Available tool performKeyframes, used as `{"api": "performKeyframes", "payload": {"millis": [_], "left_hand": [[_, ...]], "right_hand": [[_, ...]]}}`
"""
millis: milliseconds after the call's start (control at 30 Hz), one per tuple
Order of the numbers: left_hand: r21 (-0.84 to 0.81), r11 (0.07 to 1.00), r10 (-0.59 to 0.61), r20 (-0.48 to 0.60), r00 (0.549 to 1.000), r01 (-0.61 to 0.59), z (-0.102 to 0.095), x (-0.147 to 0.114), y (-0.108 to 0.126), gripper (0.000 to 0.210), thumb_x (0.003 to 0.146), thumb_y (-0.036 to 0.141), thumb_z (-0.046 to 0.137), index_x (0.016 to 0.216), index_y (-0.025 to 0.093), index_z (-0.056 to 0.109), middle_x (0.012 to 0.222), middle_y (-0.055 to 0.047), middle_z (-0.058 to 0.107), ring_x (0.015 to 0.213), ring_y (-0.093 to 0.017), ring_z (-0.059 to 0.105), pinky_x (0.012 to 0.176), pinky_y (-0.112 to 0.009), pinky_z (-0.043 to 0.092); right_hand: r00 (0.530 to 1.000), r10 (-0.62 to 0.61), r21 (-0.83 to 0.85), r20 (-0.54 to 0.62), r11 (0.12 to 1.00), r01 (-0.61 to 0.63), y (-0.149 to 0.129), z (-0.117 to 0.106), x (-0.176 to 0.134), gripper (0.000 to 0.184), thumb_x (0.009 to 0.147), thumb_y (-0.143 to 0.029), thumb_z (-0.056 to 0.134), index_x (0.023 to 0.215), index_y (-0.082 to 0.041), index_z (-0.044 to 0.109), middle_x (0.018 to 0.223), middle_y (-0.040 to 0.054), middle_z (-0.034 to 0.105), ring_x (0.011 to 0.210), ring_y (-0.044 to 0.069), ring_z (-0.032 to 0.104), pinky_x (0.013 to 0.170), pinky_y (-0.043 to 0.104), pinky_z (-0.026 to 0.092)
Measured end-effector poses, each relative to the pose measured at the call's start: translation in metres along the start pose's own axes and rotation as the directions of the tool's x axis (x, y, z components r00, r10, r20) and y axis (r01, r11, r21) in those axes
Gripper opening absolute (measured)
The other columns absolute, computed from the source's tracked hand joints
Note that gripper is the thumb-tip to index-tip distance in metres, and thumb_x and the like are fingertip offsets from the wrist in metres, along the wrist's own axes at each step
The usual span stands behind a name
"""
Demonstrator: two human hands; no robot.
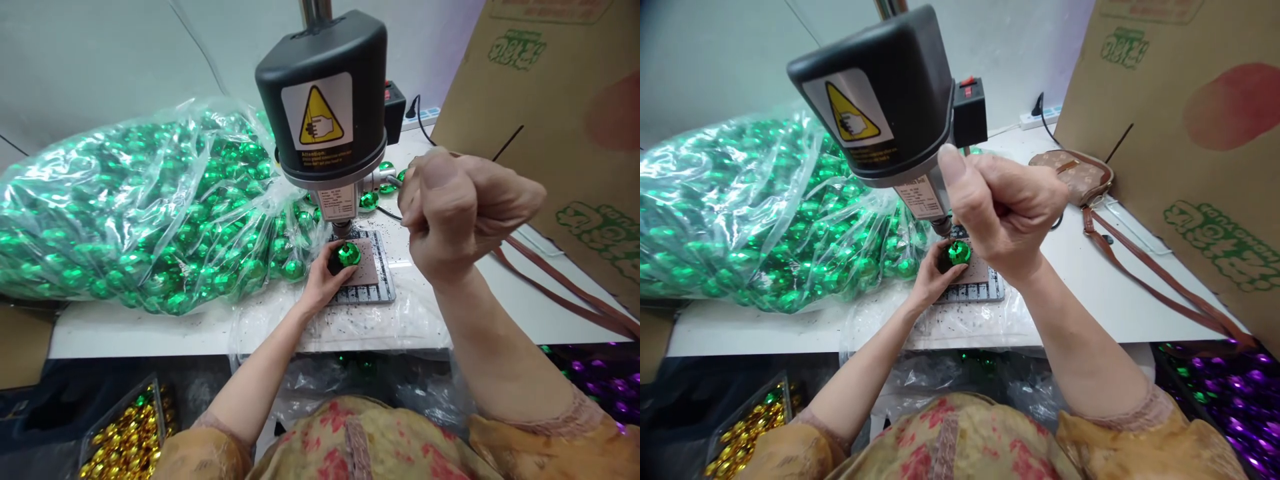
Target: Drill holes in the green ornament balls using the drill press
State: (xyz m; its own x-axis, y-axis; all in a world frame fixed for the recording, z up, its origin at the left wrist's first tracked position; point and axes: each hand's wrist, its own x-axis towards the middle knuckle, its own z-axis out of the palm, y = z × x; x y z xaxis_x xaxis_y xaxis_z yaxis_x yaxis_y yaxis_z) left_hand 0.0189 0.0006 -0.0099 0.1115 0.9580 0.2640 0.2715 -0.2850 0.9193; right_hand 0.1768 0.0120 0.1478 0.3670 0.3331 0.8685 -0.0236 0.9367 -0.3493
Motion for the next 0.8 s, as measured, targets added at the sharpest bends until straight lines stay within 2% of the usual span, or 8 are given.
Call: {"api": "performKeyframes", "payload": {"millis": [67,267,533,667,800], "left_hand": [[-0.007,1.000,0.000,0.003,1.000,0.000,0.000,0.000,0.001,0.058,0.078,0.038,0.082,0.129,0.023,0.060,0.122,-0.009,0.068,0.119,-0.028,0.063,0.110,-0.045,0.046],[-0.018,1.000,0.006,0.005,1.000,-0.005,-0.001,0.000,0.002,0.058,0.078,0.039,0.083,0.129,0.023,0.060,0.122,-0.009,0.068,0.119,-0.028,0.063,0.109,-0.044,0.046],[-0.027,1.000,0.003,0.009,1.000,-0.003,-0.001,0.001,0.005,0.057,0.078,0.038,0.082,0.128,0.023,0.061,0.120,-0.009,0.069,0.118,-0.029,0.063,0.108,-0.045,0.046],[-0.026,1.000,0.008,0.003,1.000,-0.008,0.000,0.001,0.006,0.057,0.077,0.040,0.083,0.127,0.023,0.061,0.119,-0.008,0.069,0.119,-0.029,0.063,0.109,-0.046,0.046],[-0.025,1.000,0.010,-0.005,1.000,-0.010,0.000,0.001,0.007,0.056,0.077,0.041,0.083,0.126,0.023,0.061,0.119,-0.008,0.069,0.117,-0.029,0.063,0.107,-0.044,0.047]], "right_hand": [[1.000,0.026,-0.021,-0.005,0.999,-0.026,-0.002,0.000,0.000,0.051,0.088,-0.035,0.065,0.048,-0.021,0.037,0.042,-0.0046,0.031,0.038,0.008,0.029,0.041,0.032,0.020],[0.998,-0.003,-0.113,-0.055,0.994,-0.004,0.001,0.001,-0.002,0.057,0.088,-0.045,0.062,0.046,-0.021,0.032,0.040,-0.0042,0.027,0.037,0.008,0.027,0.043,0.033,0.026],[0.989,-0.139,-0.057,-0.055,0.989,0.136,0.014,-0.002,-0.009,0.064,0.087,-0.036,0.065,0.050,-0.019,0.016,0.039,-0.0062,0.020,0.035,0.005,0.021,0.038,0.030,0.019],[0.979,-0.186,-0.033,-0.079,0.982,0.184,0.014,-0.001,-0.011,0.062,0.088,-0.029,0.063,0.049,-0.017,0.017,0.039,-0.0062,0.021,0.034,0.004,0.022,0.038,0.027,0.020],[0.985,-0.159,-0.078,-0.064,0.985,0.154,0.017,-0.004,-0.015,0.062,0.087,-0.033,0.064,0.044,-0.018,0.021,0.037,-0.0059,0.023,0.033,0.005,0.027,0.037,0.027,0.025]]}}
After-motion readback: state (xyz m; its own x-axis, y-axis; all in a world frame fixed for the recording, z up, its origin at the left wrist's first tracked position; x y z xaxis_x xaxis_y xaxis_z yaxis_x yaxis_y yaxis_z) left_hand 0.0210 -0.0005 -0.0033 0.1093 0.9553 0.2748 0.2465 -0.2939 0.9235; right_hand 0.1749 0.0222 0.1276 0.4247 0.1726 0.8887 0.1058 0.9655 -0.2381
